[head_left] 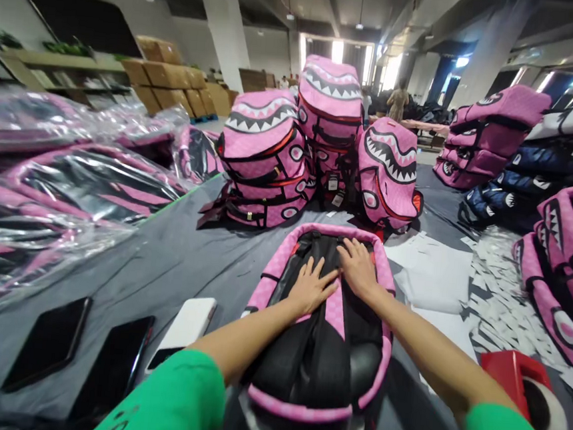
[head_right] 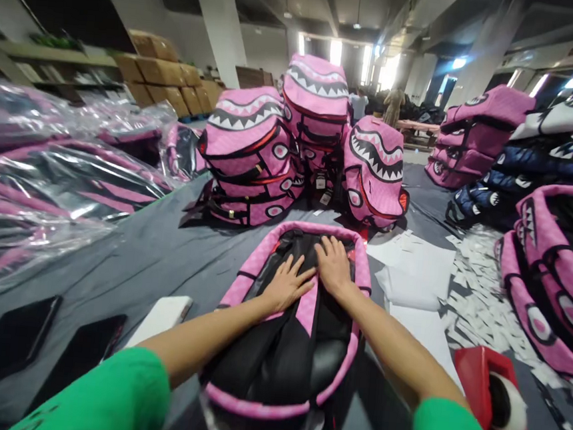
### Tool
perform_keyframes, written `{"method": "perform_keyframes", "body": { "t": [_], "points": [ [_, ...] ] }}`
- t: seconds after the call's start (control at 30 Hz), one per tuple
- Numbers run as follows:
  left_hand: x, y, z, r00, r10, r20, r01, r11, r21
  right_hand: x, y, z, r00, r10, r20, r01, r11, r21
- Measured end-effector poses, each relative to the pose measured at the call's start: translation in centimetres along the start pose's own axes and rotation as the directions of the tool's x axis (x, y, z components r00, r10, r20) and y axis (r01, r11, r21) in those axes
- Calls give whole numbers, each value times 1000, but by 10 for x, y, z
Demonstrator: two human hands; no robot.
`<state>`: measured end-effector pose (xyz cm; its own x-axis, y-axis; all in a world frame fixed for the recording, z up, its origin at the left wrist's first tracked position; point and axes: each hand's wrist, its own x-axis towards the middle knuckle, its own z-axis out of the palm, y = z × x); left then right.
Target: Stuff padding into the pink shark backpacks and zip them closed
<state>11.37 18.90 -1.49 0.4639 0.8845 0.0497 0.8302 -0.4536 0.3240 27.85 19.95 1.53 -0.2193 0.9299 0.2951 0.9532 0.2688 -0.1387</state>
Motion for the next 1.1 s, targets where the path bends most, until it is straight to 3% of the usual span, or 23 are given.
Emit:
{"method": "perform_keyframes", "body": {
  "t": [0.07,0.13,0.23,0.33,0.4,0.43,0.47,0.5,0.53,0.57,0.6,0.73,0.8,0.87,0.93,0.97,1.0,1.03,1.1],
  "points": [
    [4,0,3,999,-10,-52,8,999,-34,-41,-25,-4,984,-172,32,171,985,32],
    [7,-2,4,995,-33,-96,25,996,-85,-73,-42,-4,953,-275,126,266,960,87],
    [10,-9,0,981,-99,-168,74,986,-152,-89,-47,3,938,-262,228,239,963,123],
    [-1,-16,-12,966,-156,-206,114,972,-204,-85,-37,15,960,-216,177,192,971,145],
    [-20,-17,-22,983,-43,-178,0,972,-235,-79,-33,23,966,-207,152,183,971,154],
    [-31,-15,-26,985,117,-125,-145,957,-251,-76,-33,26,965,-213,155,190,970,149],
    [-42,-12,-29,945,324,-48,-325,906,-270,-74,-33,29,961,-221,163,200,970,138],
    [-51,-10,-30,847,529,40,-497,817,-293,-72,-35,31,958,-227,172,208,970,124],
    [-59,-7,-29,719,685,120,-626,713,-315,-70,-37,33,957,-230,176,213,971,110],
    [-64,-5,-26,607,774,178,-708,629,-321,-68,-39,35,958,-229,172,214,972,97],
    [-68,-4,-20,548,812,201,-754,583,-301,-66,-41,36,962,-224,157,212,973,88],
    [-71,-9,16,495,866,64,-860,499,-102,-57,-41,38,974,-204,96,191,973,130],
    [-72,-13,27,479,876,51,-876,481,-24,-53,-39,33,984,-154,91,136,975,177],
    [-72,-14,27,499,861,97,-866,500,15,-51,-38,20,993,-92,75,75,976,205],
    [-67,-15,20,602,789,119,-797,602,37,-54,-41,2,990,-138,3,134,962,240],
    [-62,-15,15,671,732,113,-740,670,51,-57,-44,-8,969,-244,-30,243,934,260],
    [-57,-16,10,737,669,91,-675,735,67,-62,-48,-18,916,-399,-37,392,876,282],
    [-50,-18,7,793,606,60,-609,789,84,-67,-53,-25,819,-574,-7,549,779,304],
    [-38,-21,4,864,503,20,-502,858,108,-78,-64,-34,560,-818,132,743,567,357]
  ]
}}
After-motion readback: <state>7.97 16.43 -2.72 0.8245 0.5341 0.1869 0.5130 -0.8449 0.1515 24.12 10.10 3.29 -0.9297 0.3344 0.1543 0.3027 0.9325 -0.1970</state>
